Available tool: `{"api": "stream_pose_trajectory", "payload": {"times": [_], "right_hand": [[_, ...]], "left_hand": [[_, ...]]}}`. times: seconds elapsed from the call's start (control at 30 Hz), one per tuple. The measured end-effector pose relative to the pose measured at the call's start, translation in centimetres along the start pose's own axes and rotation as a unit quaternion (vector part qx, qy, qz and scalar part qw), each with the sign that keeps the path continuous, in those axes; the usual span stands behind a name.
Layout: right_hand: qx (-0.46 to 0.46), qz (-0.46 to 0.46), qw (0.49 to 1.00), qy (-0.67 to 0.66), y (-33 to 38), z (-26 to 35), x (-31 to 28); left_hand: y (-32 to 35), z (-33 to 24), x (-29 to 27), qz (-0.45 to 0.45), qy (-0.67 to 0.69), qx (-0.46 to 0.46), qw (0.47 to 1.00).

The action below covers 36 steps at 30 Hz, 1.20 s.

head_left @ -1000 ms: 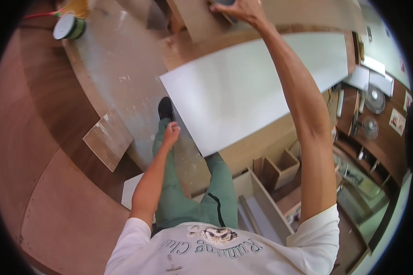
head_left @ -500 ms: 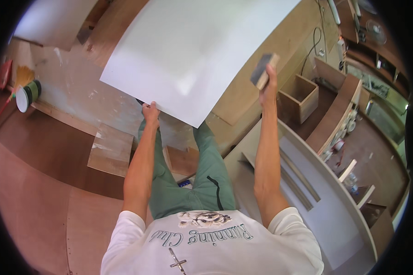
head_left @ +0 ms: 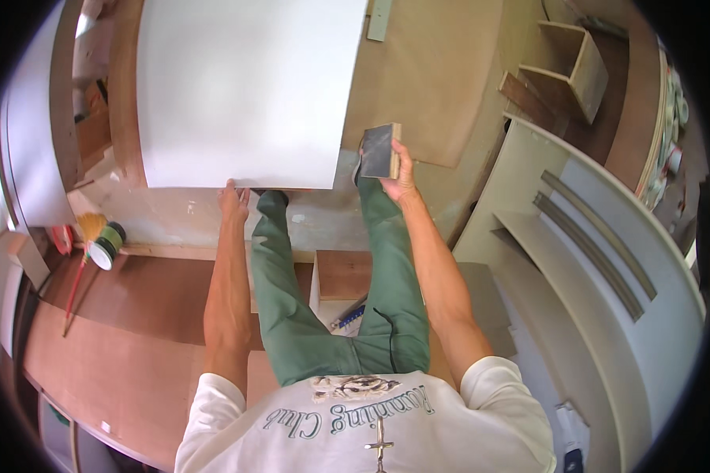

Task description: The person sands the edge of a white board using a handheld sanding block, moving the block back and forth along the side of the board while holding the board steady with their other hand.

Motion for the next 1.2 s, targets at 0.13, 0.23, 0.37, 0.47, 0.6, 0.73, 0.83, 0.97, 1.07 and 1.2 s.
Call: {"api": "stream_pose_trajectory", "payload": {"times": [0.13, 0.23, 0.37, 0.47, 0.6, 0.73, 0.83, 0.97, 1.07, 1.2], "right_hand": [[-0.005, -0.019, 1.000, 0.010, -0.1, -3.3, -1.8], [0.019, -0.029, 0.994, 0.099, 0.2, -5.3, -2.6], [0.033, -0.042, 0.996, 0.078, 0.4, -7.3, -3.1], [0.036, -0.037, 0.996, 0.078, 0.7, -8.4, -3.6], [0.031, -0.043, 0.997, 0.064, 1.6, -9.7, -4.4], [0.036, -0.061, 0.997, 0.015, 1.5, -10.0, -4.6], [0.046, -0.055, 0.997, 0.017, 0.6, -10.0, -4.3], [0.025, -0.028, 0.996, 0.083, 0.4, -11.3, -4.2], [-0.141, 0.019, 0.973, 0.184, 1.3, -13.1, -4.3], [-0.196, 0.005, 0.950, 0.244, 3.7, -16.6, -4.4]], "left_hand": [[-0.4, 0.0, -1.3, 0.003, -0.003, -0.028, 1.000], [-0.4, 0.0, -2.1, 0.048, -0.029, -0.007, 0.998], [-0.4, 0.1, -2.5, 0.044, -0.023, 0.001, 0.999], [-0.7, 0.2, -2.4, 0.047, -0.034, 0.010, 0.998], [-1.4, 0.5, -3.6, 0.060, -0.033, 0.041, 0.997], [-0.5, 1.3, -6.9, 0.015, -0.031, 0.027, 0.999], [2.0, 1.1, -6.2, -0.045, -0.079, 0.050, 0.995], [7.1, -1.8, 4.3, -0.061, -0.330, 0.492, 0.803], [8.6, -3.3, 15.3, -0.001, -0.414, 0.625, 0.662], [7.1, -4.6, 23.9, -0.034, -0.532, 0.702, 0.472]]}}
Point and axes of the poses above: each hand's wrist, its own y-axis away from the middle knuckle, its own x-axis out of the palm, z = x × y, the point moved 2 cm from there along -y, towards the middle knuckle, and after that the axes turned 15 degrees about -x, right-handed, at the moved point
